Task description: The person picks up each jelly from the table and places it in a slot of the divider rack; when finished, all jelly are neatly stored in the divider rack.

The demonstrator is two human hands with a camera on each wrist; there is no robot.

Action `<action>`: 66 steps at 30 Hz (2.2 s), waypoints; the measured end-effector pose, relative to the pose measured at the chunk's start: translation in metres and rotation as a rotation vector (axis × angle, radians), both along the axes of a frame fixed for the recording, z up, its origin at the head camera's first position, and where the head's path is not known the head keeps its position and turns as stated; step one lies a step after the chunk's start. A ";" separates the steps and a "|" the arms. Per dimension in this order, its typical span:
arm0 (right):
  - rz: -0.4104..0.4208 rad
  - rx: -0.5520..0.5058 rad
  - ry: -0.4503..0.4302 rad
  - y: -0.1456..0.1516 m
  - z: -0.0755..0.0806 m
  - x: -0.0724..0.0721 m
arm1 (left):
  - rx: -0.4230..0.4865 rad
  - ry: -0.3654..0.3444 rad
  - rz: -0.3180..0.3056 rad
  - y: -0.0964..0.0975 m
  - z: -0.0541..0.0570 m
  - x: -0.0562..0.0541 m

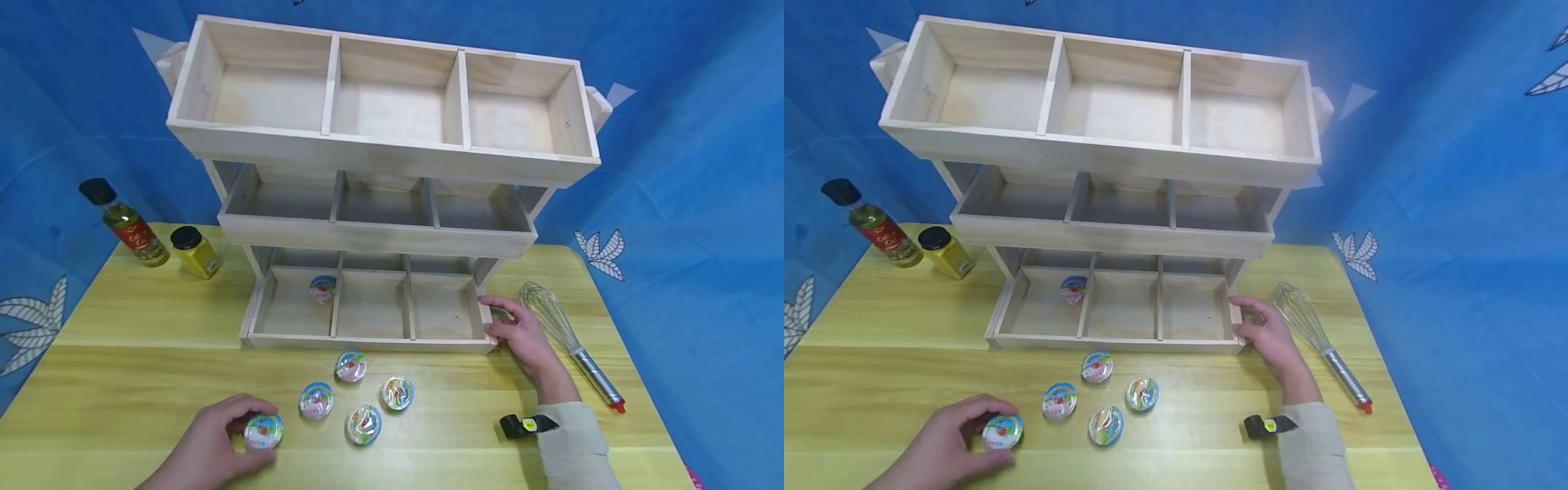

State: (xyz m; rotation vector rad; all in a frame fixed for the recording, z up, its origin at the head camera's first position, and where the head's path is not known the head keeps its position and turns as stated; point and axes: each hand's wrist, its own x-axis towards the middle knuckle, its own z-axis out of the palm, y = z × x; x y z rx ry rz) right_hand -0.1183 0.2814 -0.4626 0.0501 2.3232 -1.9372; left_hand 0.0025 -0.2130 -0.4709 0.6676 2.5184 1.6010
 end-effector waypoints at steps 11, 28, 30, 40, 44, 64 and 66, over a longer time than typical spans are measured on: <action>-0.001 0.000 0.001 0.003 -0.001 -0.001 | 0.042 0.090 0.016 0.005 0.027 -0.027; 0.001 0.009 -0.009 0.002 -0.002 -0.001 | -0.016 0.080 0.100 0.027 0.059 -0.102; 0.003 0.010 -0.014 0.002 -0.001 0.000 | -0.025 0.071 0.103 0.029 0.060 -0.113; 0.008 0.001 -0.021 0.002 0.001 -0.002 | -0.095 -0.059 0.011 0.036 0.050 -0.159; 0.001 0.008 -0.016 0.002 0.002 -0.002 | -0.149 -0.060 -0.040 0.039 0.041 -0.170; 0.006 -0.016 -0.003 0.001 0.001 -0.003 | -0.213 -0.090 -0.064 0.049 0.018 -0.181; 0.003 -0.018 -0.006 0.001 0.001 -0.002 | -0.211 -0.083 -0.073 0.049 0.016 -0.181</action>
